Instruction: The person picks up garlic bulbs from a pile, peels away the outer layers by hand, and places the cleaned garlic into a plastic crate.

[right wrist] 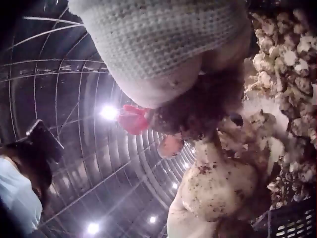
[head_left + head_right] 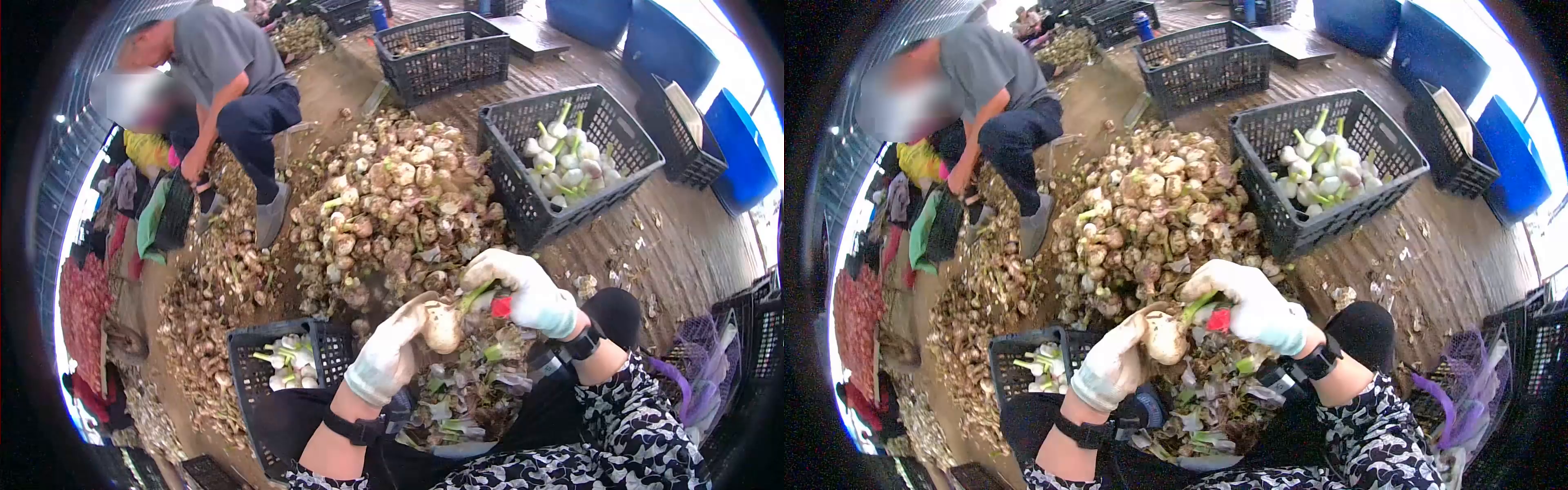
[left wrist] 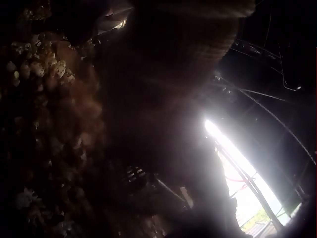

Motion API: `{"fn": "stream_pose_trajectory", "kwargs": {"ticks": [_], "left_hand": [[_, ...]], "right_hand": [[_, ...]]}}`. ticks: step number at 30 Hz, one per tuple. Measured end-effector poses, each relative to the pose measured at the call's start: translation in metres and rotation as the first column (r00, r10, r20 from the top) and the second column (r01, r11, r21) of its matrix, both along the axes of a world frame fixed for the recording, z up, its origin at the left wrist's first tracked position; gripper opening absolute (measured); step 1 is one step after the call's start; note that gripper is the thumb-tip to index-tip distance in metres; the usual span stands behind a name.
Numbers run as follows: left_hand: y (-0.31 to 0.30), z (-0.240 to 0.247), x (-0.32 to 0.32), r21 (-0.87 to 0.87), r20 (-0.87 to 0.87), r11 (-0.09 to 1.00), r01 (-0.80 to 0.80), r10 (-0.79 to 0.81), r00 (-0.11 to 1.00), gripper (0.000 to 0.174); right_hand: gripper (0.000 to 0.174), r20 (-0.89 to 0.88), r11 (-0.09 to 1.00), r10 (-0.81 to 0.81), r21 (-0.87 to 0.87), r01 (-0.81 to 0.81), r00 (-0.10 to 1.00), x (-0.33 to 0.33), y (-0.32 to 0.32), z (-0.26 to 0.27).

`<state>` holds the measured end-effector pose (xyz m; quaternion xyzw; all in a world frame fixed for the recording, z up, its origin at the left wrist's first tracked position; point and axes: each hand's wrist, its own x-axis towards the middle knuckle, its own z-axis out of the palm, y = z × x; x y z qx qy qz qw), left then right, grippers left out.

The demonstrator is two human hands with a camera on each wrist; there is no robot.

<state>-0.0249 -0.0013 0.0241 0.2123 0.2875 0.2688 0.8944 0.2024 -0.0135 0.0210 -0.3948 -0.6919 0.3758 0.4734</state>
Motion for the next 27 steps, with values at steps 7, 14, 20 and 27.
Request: {"fn": "stream_pose_trajectory", "kwargs": {"ticks": [7, 14, 20, 27], "left_hand": [[-0.003, -0.007, 0.013, 0.271, -0.094, 0.943, -0.190, 0.223, 0.970, 0.054], [-0.008, -0.007, 0.025, 0.906, -0.371, 0.159, 0.393, 0.744, 0.556, 0.084], [-0.007, -0.010, 0.022, 0.931, -0.313, 0.129, 0.342, 0.765, 0.563, 0.087], [-0.011, -0.005, 0.020, 0.948, -0.255, 0.080, 0.307, 0.768, 0.587, 0.086]], "right_hand": [[0.042, -0.390, 0.840, -0.237, -0.543, -0.014, 0.890, -0.011, -0.001, -0.027], [0.020, -0.735, 0.782, -0.317, -0.560, -0.274, 0.599, -0.042, -0.013, -0.048], [0.024, -0.588, 0.835, -0.276, -0.538, -0.112, 0.761, -0.047, -0.013, -0.013], [0.031, -0.529, 0.836, -0.207, -0.533, -0.133, 0.823, -0.041, -0.015, -0.015]]}}
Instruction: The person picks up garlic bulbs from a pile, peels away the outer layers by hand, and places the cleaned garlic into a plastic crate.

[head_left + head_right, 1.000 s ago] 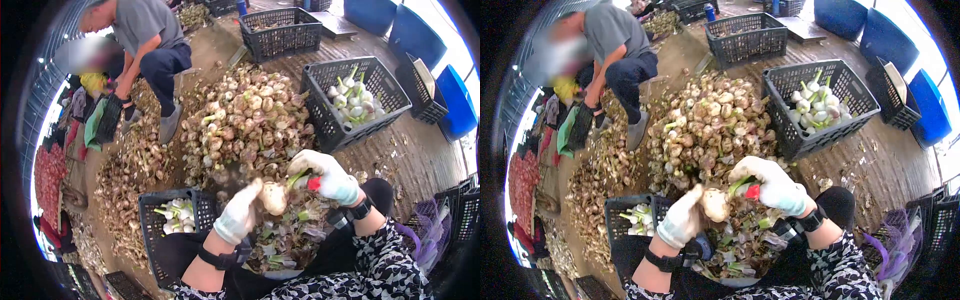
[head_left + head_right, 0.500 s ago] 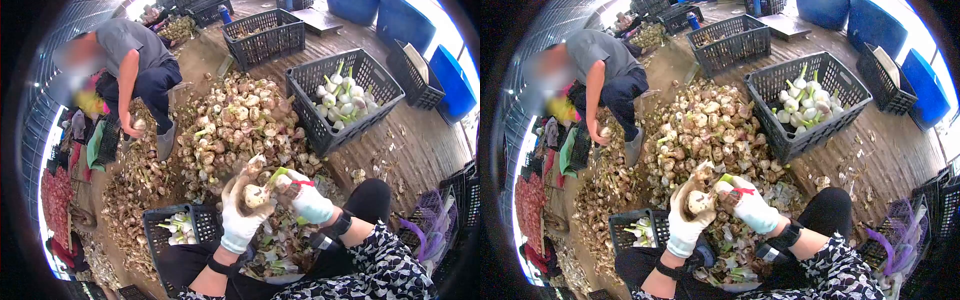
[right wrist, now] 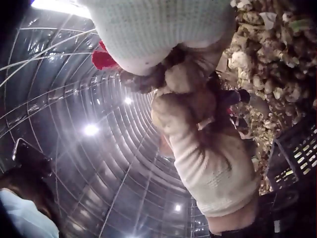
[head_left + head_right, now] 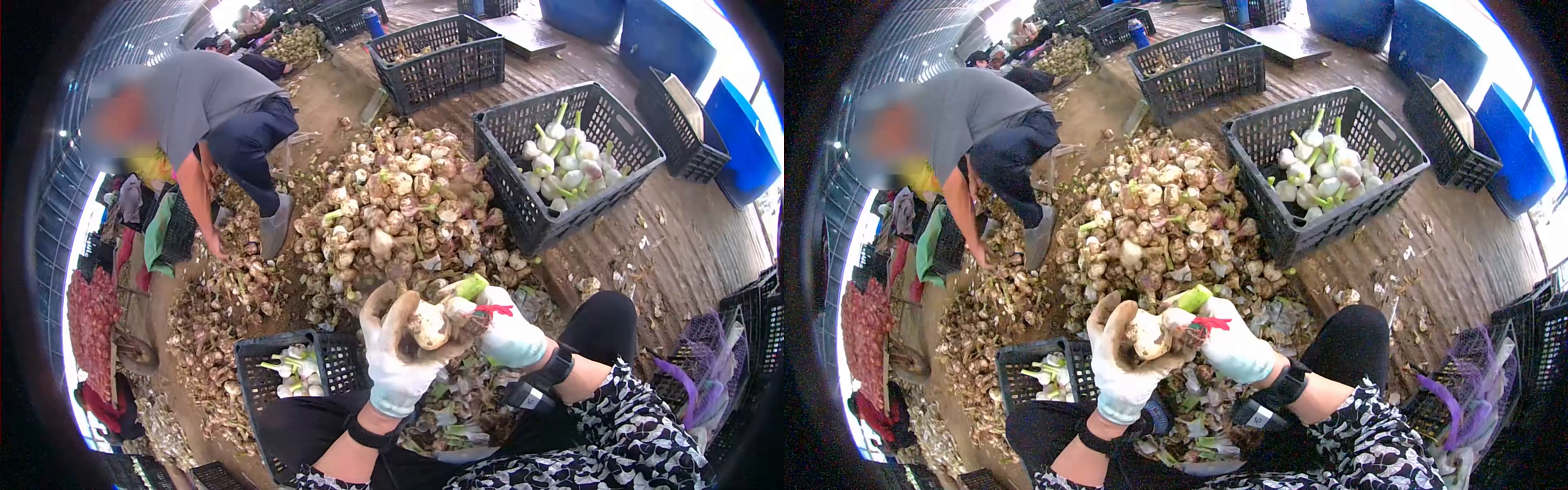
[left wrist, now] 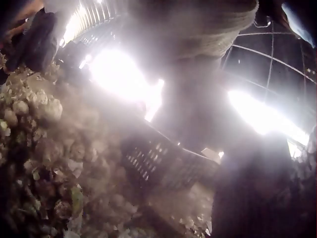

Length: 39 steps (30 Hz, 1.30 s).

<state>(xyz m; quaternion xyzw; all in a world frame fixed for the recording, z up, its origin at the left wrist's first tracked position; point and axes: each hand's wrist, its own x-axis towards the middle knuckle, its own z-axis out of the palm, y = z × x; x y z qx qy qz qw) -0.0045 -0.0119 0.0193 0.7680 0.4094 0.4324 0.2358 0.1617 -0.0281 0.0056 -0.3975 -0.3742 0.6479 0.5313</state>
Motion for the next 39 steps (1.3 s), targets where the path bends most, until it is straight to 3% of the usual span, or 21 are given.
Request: {"fn": "stream_pose_trajectory", "kwargs": {"ticks": [2, 4, 9, 11, 14, 15, 20, 25, 27, 30, 32, 34, 35, 36, 37, 38, 39], "left_hand": [[-0.002, 0.002, 0.002, 0.020, -0.010, 1.000, -0.001, 0.001, 1.000, 0.085], [-0.006, 0.008, 0.005, 0.018, 0.111, 1.000, 0.024, -0.026, 0.993, 0.071], [-0.003, 0.007, -0.002, 0.103, 0.139, 0.993, 0.065, -0.079, 0.987, 0.068], [-0.003, 0.010, -0.002, 0.137, 0.085, 0.990, 0.034, -0.046, 0.995, 0.074], [-0.003, 0.008, -0.003, 0.186, 0.056, 0.982, 0.012, -0.022, 0.998, 0.074], [-0.003, 0.006, -0.003, 0.198, 0.041, 0.980, -0.003, -0.005, 0.999, 0.075], [-0.005, 0.006, -0.010, 0.307, -0.136, 0.949, 0.069, -0.028, 0.990, 0.071], [-0.007, 0.005, -0.005, 0.316, -0.175, 0.944, 0.099, -0.044, 0.984, 0.067], [-0.006, 0.003, -0.004, 0.327, -0.183, 0.939, 0.106, -0.047, 0.982, 0.064], [-0.007, 0.005, 0.001, 0.285, -0.176, 0.953, 0.105, -0.056, 0.983, 0.055], [-0.007, 0.007, 0.005, 0.287, -0.205, 0.952, 0.108, -0.049, 0.978, 0.056], [-0.007, 0.009, 0.011, 0.169, -0.110, 0.982, 0.079, -0.061, 0.992, 0.059], [-0.007, 0.013, 0.014, 0.031, -0.024, 0.999, 0.039, -0.038, 0.999, 0.062], [-0.008, 0.013, 0.018, -0.306, 0.252, 0.950, 0.061, 0.019, 0.968, 0.056], [-0.007, 0.007, 0.014, -0.309, 0.248, 0.949, 0.061, 0.019, 0.968, 0.056], [-0.002, -0.004, 0.008, -0.578, 0.536, 0.779, 0.242, 0.140, 0.832, 0.045], [0.002, -0.009, 0.004, -0.693, 0.702, 0.535, 0.483, 0.351, 0.620, 0.051]], "right_hand": [[0.034, -0.064, 0.999, 0.027, 0.026, -0.026, 0.998, 0.002, -0.001, 0.001], [0.035, -0.101, 0.998, 0.053, 0.038, -0.049, 0.993, 0.003, -0.003, 0.010], [0.040, -0.278, 0.993, 0.118, 0.052, -0.108, 0.953, 0.002, -0.008, -0.003], [0.042, -0.516, 0.990, 0.119, -0.005, -0.142, 0.848, -0.002, -0.009, -0.002], [0.041, -0.658, 0.985, 0.098, -0.042, -0.166, 0.747, -0.003, -0.006, -0.012], [0.041, -0.659, 0.986, 0.096, -0.041, -0.163, 0.746, -0.003, -0.006, -0.011], [0.029, -0.218, 0.996, 0.087, 0.007, -0.087, 0.972, 0.001, -0.008, 0.019], [0.024, -0.115, 0.994, 0.091, -0.050, -0.097, 0.989, 0.009, -0.006, 0.023], [0.023, -0.056, 0.995, 0.097, 0.015, -0.097, 0.994, 0.009, -0.005, 0.013], [0.023, -0.077, 0.992, 0.103, -0.067, -0.108, 0.992, 0.013, -0.002, -0.008], [0.026, -0.183, 0.989, 0.082, -0.105, -0.102, 0.980, 0.012, -0.003, -0.015], [0.023, -0.283, 0.974, -0.018, -0.220, -0.047, 0.959, 0.010, -0.006, -0.011], [0.023, -0.286, 0.974, -0.020, -0.223, -0.046, 0.958, 0.008, -0.006, -0.011], [0.021, -0.108, 0.997, -0.051, -0.060, 0.045, 0.993, 0.007, -0.006, -0.010], [0.020, 0.065, 0.988, -0.112, 0.118, 0.104, 0.992, 0.005, -0.007, -0.010], [0.020, 0.062, 0.988, -0.113, 0.117, 0.105, 0.992, 0.004, -0.007, -0.010], [0.020, 0.084, 0.980, -0.078, 0.190, 0.061, 0.993, 0.003, -0.006, -0.010]]}}
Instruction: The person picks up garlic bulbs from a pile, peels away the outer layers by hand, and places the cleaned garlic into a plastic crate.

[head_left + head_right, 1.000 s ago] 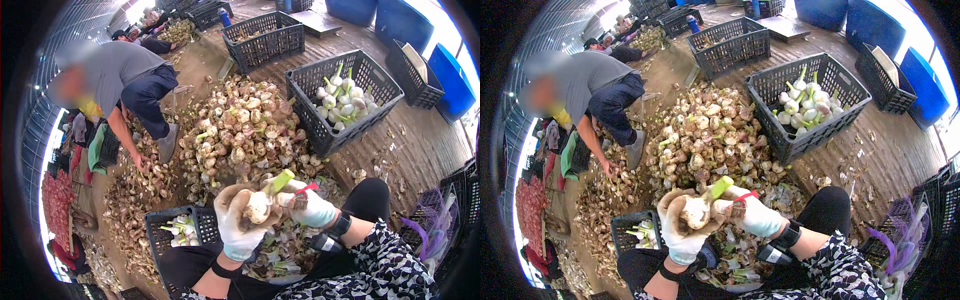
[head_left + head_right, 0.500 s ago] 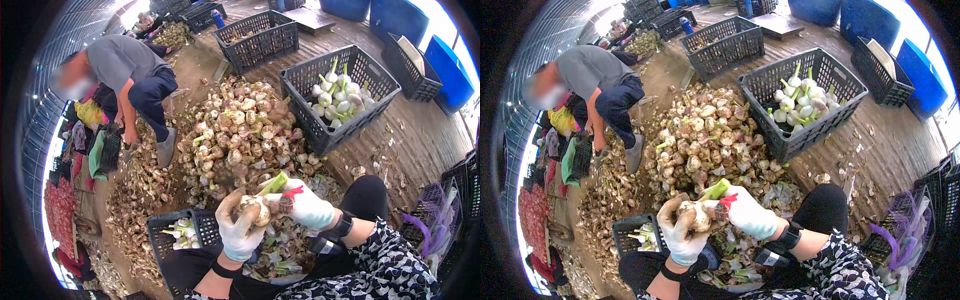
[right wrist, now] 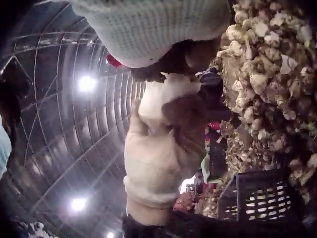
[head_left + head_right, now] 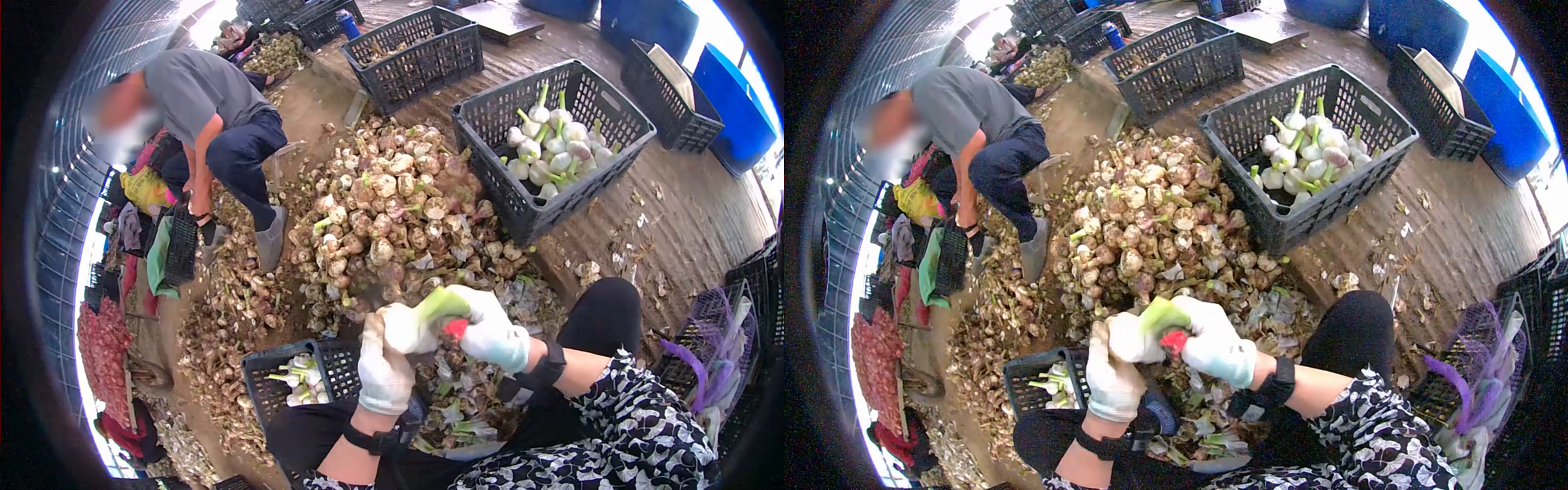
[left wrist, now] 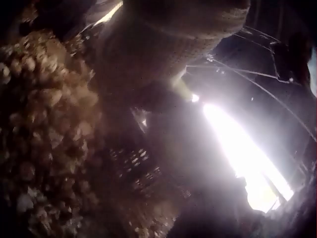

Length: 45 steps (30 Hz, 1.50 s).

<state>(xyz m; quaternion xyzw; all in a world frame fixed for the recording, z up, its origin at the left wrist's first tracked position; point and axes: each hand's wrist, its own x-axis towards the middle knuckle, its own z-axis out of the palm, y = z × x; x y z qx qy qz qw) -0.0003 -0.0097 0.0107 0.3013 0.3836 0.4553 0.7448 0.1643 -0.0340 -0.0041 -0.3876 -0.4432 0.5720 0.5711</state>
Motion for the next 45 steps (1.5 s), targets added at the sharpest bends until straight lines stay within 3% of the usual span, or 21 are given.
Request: {"fn": "stream_pose_trajectory", "kwargs": {"ticks": [2, 5, 7, 11, 13, 15, 19, 21, 23, 24, 25, 27, 29, 31, 33, 35, 36, 38, 40, 43, 45], "left_hand": [[0.002, -0.004, -0.005, -0.041, -0.008, 0.999, -0.001, 0.001, 1.000, 0.051], [0.001, -0.015, -0.008, 0.030, 0.035, 0.997, 0.066, -0.067, 0.997, 0.045], [-0.008, -0.016, -0.001, 0.198, -0.305, 0.976, 0.093, -0.029, 0.952, 0.049], [-0.002, 0.008, -0.011, 0.277, -0.411, 0.944, 0.181, -0.053, 0.910, 0.066], [-0.001, 0.009, -0.013, 0.250, -0.386, 0.949, 0.190, -0.083, 0.919, 0.066], [0.002, 0.011, -0.013, 0.076, 0.031, 0.979, 0.189, -0.192, 0.981, 0.064], [0.000, 0.004, -0.003, 0.132, -0.047, 0.982, 0.135, -0.129, 0.990, 0.058], [0.001, 0.004, -0.003, -0.195, 0.283, 0.974, 0.113, -0.055, 0.958, 0.063], [-0.005, 0.002, -0.006, 0.326, -0.387, 0.903, 0.282, -0.145, 0.911, 0.076], [-0.006, 0.005, -0.005, 0.319, -0.390, 0.903, 0.287, -0.151, 0.908, 0.076], [-0.006, 0.010, -0.002, 0.243, -0.324, 0.928, 0.281, -0.196, 0.926, 0.074], [-0.005, 0.009, -0.002, 0.090, -0.136, 0.944, 0.319, -0.305, 0.943, 0.070], [-0.005, 0.010, -0.004, 0.023, 0.060, 0.942, 0.334, -0.335, 0.940, 0.069], [-0.007, 0.008, -0.005, -0.035, 0.025, 0.941, 0.336, -0.335, 0.942, 0.070], [-0.010, 0.005, -0.004, -0.063, 0.042, 0.932, 0.356, -0.354, 0.934, 0.072], [-0.015, 0.013, -0.011, -0.007, 0.174, 0.869, 0.495, -0.486, 0.856, 0.075], [-0.015, 0.012, -0.019, 0.074, 0.151, 0.812, 0.579, -0.583, 0.799, 0.077], [-0.013, 0.018, -0.021, 0.058, 0.125, 0.866, 0.496, -0.500, 0.857, 0.078], [-0.006, 0.024, -0.023, 0.022, 0.003, 0.907, 0.421, -0.421, 0.907, 0.077], [-0.002, 0.023, -0.024, -0.017, -0.069, 0.911, 0.413, -0.413, 0.908, 0.079], [-0.001, 0.017, -0.023, 0.023, -0.132, 0.912, 0.409, -0.402, 0.906, 0.081]], "right_hand": [[0.017, -0.154, 0.961, 0.166, -0.197, -0.195, 0.974, 0.000, -0.004, 0.003], [0.019, 0.029, 0.990, 0.135, -0.050, -0.133, 0.990, -0.001, 0.002, 0.000], [0.022, -0.039, 0.993, 0.038, -0.110, -0.042, 0.999, -0.001, 0.004, -0.004], [0.015, 0.456, 0.905, -0.288, 0.418, 0.083, 0.842, 0.009, 0.010, 0.012], [0.016, -0.080, 0.972, 0.145, -0.172, -0.157, 0.986, 0.023, 0.003, 0.023], [0.020, -0.429, 0.966, 0.068, -0.197, -0.167, 0.901, 0.019, 0.017, -0.002], [0.020, -0.230, 0.980, 0.085, -0.158, -0.123, 0.970, 0.025, 0.002, -0.013], [0.009, -0.099, 0.966, 0.170, -0.181, -0.186, 0.981, 0.020, -0.005, 0.032], [0.011, 0.049, 0.997, 0.076, 0.001, -0.077, 0.996, 0.022, -0.002, 0.019], [0.014, -0.081, 0.960, 0.081, -0.262, -0.100, 0.993, 0.035, 0.002, 0.006], [0.014, -0.219, 0.966, -0.182, -0.221, 0.133, 0.959, 0.037, 0.016, -0.002], [0.012, -0.102, 0.928, -0.079, -0.372, 0.035, 0.992, 0.045, 0.017, -0.004], [0.012, 0.069, 0.982, -0.149, -0.106, 0.156, 0.986, 0.033, 0.017, -0.056], [0.016, -0.007, 0.925, -0.147, -0.355, 0.135, 0.989, 0.036, 0.018, -0.043], [0.014, 0.074, 0.961, -0.152, -0.222, 0.165, 0.986, 0.035, 0.023, -0.060], [0.019, 0.198, 0.904, -0.361, -0.167, 0.394, 0.911, 0.053, 0.033, -0.109], [0.020, -0.453, 0.973, -0.121, -0.230, 0.015, 0.883, 0.066, 0.030, -0.054], [0.017, 0.182, 0.967, 0.132, -0.239, -0.086, 0.974, 0.077, 0.032, -0.071], [0.036, 0.815, 0.874, 0.423, -0.253, -0.414, 0.395, 0.058, 0.023, -0.043], [0.032, 0.848, 0.915, 0.137, 0.089, -0.392, 0.512, 0.038, -0.008, -0.060], [0.033, 0.580, 0.967, 0.254, -0.163, -0.195, 0.774, 0.041, 0.003, -0.022]]}}
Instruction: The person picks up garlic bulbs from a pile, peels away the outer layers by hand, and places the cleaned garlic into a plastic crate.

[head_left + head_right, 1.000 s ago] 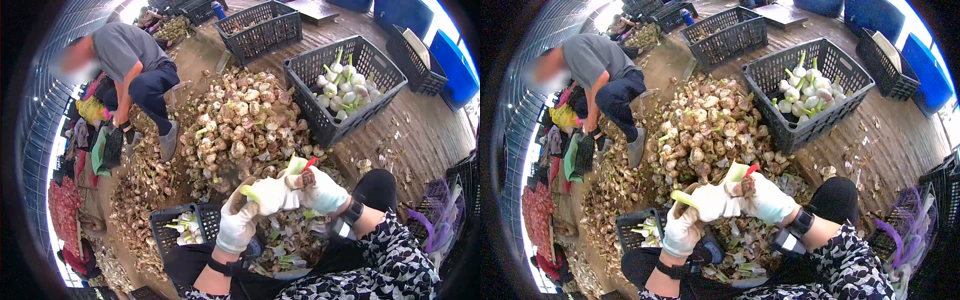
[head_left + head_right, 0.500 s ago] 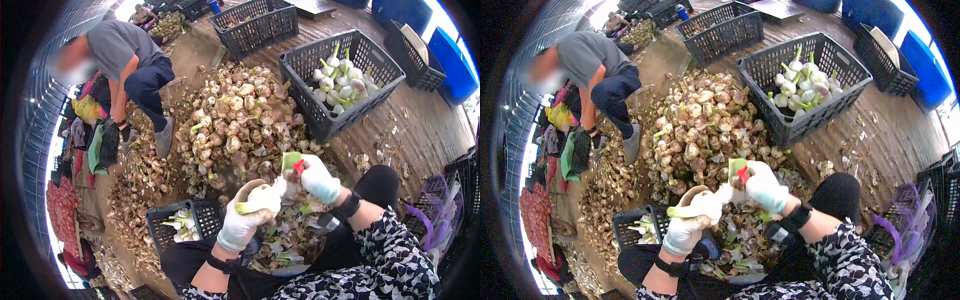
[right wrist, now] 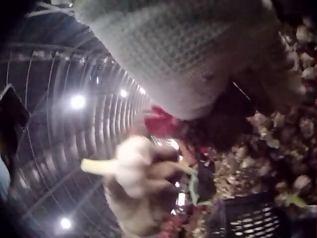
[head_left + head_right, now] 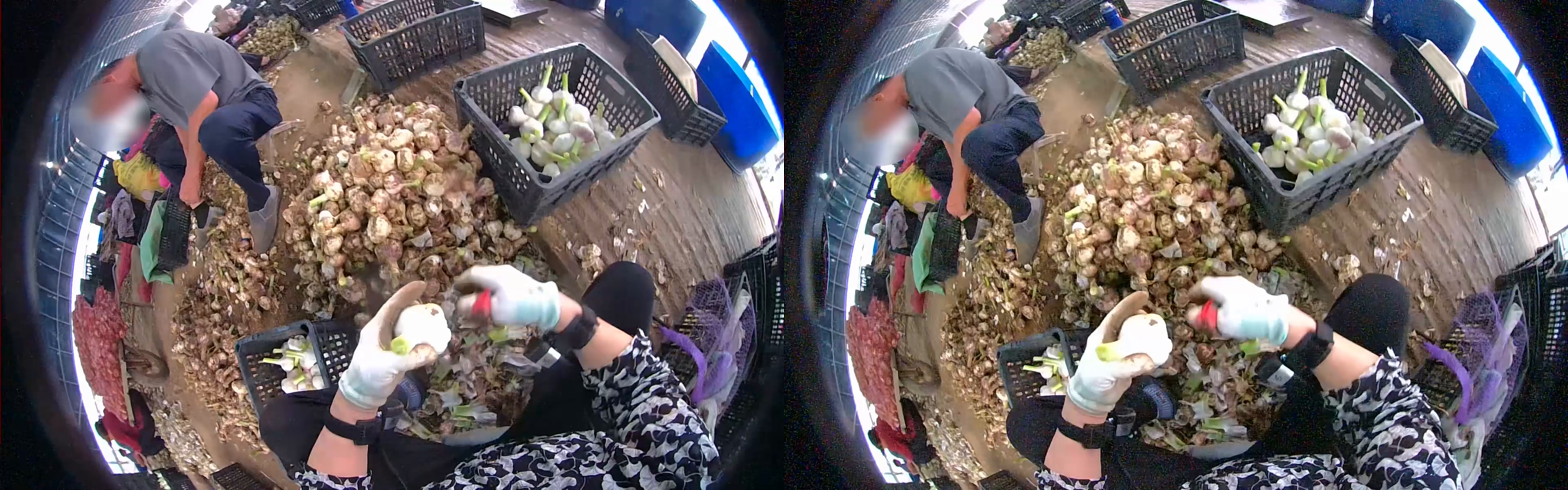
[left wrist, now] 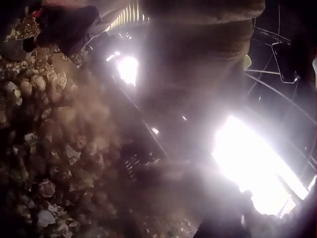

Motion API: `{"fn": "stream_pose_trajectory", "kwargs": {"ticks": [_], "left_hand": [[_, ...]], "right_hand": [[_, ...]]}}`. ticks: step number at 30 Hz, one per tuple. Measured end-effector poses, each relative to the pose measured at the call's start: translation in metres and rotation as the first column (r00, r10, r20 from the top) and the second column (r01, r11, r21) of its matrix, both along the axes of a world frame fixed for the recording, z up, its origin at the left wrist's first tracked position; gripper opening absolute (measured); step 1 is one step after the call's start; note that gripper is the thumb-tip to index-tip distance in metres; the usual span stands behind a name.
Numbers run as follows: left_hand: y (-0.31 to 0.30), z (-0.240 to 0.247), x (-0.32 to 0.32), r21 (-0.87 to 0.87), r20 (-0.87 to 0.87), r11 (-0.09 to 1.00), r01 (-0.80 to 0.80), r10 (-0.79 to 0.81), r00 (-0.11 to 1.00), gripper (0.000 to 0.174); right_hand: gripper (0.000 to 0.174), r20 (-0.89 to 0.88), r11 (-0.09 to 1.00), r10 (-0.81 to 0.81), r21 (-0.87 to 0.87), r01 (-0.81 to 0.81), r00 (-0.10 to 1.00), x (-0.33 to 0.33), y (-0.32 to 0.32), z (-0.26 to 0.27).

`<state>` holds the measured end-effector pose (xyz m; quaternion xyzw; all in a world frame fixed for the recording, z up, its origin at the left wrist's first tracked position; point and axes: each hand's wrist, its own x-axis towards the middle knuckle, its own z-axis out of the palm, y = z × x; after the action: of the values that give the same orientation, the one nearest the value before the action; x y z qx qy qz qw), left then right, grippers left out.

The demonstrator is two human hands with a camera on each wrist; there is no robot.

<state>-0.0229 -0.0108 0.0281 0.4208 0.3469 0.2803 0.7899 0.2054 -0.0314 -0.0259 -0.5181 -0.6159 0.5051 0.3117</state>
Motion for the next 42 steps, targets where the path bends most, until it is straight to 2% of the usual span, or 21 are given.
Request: {"fn": "stream_pose_trajectory", "kwargs": {"ticks": [2, 4, 6, 8, 10, 12, 14, 15, 16, 18, 20, 22, 24, 28, 32, 34, 36, 38, 39, 40, 42], "left_hand": [[0.003, -0.002, 0.004, 0.098, -0.073, 0.995, -0.002, 0.009, 0.997, 0.081], [0.005, -0.009, 0.008, 0.161, -0.122, 0.987, 0.026, -0.006, 0.992, 0.079], [0.003, -0.008, 0.013, 0.061, -0.079, 0.998, 0.021, -0.016, 0.997, 0.079], [0.001, -0.010, 0.014, 0.019, -0.017, 1.000, 0.012, -0.011, 1.000, 0.077], [0.003, -0.013, 0.014, -0.149, 0.029, 0.988, -0.030, 0.035, 0.999, 0.077], [0.002, -0.011, 0.017, -0.122, 0.006, 0.991, -0.062, 0.063, 0.998, 0.075], [0.005, -0.011, 0.019, -0.149, 0.038, 0.982, -0.113, 0.120, 0.992, 0.075], [0.005, -0.013, 0.020, -0.134, 0.033, 0.983, -0.124, 0.130, 0.991, 0.075], [0.005, -0.015, 0.020, -0.135, 0.030, 0.983, -0.124, 0.129, 0.991, 0.075], [0.004, -0.015, 0.020, -0.109, -0.008, 0.988, -0.107, 0.107, 0.994, 0.075], [-0.001, -0.014, 0.016, -0.061, 0.035, 0.997, -0.052, 0.054, 0.998, 0.074], [0.002, -0.013, 0.013, -0.007, 0.082, 1.000, 0.007, -0.006, 0.997, 0.074], [0.007, -0.014, 0.009, -0.135, 0.089, 0.990, -0.045, 0.058, 0.994, 0.073], [0.003, -0.012, 0.014, -0.054, -0.014, 0.994, -0.091, 0.090, 0.996, 0.074], [0.003, -0.003, 0.009, -0.100, 0.111, 0.995, 0.009, 0.002, 0.994, 0.082], [0.004, -0.002, 0.009, -0.025, 0.093, 0.999, 0.043, -0.041, 0.995, 0.088], [0.003, -0.004, 0.007, -0.128, 0.149, 0.991, 0.029, -0.009, 0.989, 0.090], [0.004, -0.007, 0.008, -0.138, 0.192, 0.990, 0.026, 0.001, 0.981, 0.087], [0.004, -0.006, 0.011, -0.149, 0.211, 0.989, -0.010, 0.041, 0.977, 0.084], [0.003, -0.006, 0.014, -0.159, 0.227, 0.986, -0.040, 0.076, 0.971, 0.082], [0.005, -0.014, 0.013, -0.146, 0.192, 0.980, -0.135, 0.161, 0.968, 0.073]], "right_hand": [[0.037, -0.511, 0.959, -0.171, -0.284, 0.022, 0.842, 0.001, 0.007, 0.018], [0.039, -0.639, 0.972, -0.027, -0.196, -0.128, 0.769, -0.001, 0.004, 0.022], [0.038, -0.280, 1.000, 0.010, -0.023, -0.018, 0.960, -0.011, 0.001, 0.027], [0.037, -0.365, 0.991, 0.043, -0.103, -0.086, 0.930, -0.001, 0.007, 0.020], [0.031, -0.577, 0.913, -0.260, -0.407, 0.004, 0.774, 0.006, 0.006, 0.027], [0.032, -0.497, 0.940, -0.240, -0.334, 0.072, 0.834, 0.012, 0.005, 0.029], [0.034, -0.138, 0.989, -0.028, 0.139, 0.048, 0.990, 0.007, 0.002, 0.025], [0.033, -0.152, 1.000, -0.029, -0.008, 0.028, 0.988, 0.001, -0.003, 0.040], [0.028, -0.123, 0.981, -0.049, 0.180, 0.071, 0.991, -0.004, -0.006, 0.030], [0.025, -0.128, 0.991, -0.050, 0.116, 0.065, 0.991, -0.006, -0.007, 0.026], [0.021, 0.074, 0.914, -0.297, 0.311, 0.261, 0.952, 0.000, 0.003, 0.000], [0.020, -0.079, 0.931, -0.344, -0.156, 0.329, 0.936, 0.015, 0.009, 0.013], [0.026, -0.524, 0.910, -0.313, -0.404, 0.092, 0.792, 0.013, 0.004, 0.030], [0.026, -0.208, 0.955, -0.128, 0.236, 0.177, 0.970, -0.015, -0.006, 0.030], [0.020, -0.074, 0.902, -0.203, 0.374, 0.216, 0.976, -0.011, -0.003, 0.011], [0.022, -0.541, 0.945, -0.312, -0.260, 0.198, 0.781, -0.002, 0.006, 0.003], [0.032, -0.676, 0.929, -0.257, -0.371, -0.018, 0.690, 0.009, 0.008, 0.011], [0.047, -0.789, 0.984, -0.132, -0.177, -0.016, 0.600, -0.005, 0.005, 0.015], [0.041, -0.813, 0.933, -0.229, -0.340, -0.117, 0.535, -0.008, 0.000, 0.022], [0.030, -0.692, 0.940, -0.204, -0.336, -0.059, 0.693, -0.013, -0.002, 0.031], [0.023, -0.612, 0.923, -0.316, -0.376, 0.084, 0.725, -0.026, -0.005, 0.021]]}}
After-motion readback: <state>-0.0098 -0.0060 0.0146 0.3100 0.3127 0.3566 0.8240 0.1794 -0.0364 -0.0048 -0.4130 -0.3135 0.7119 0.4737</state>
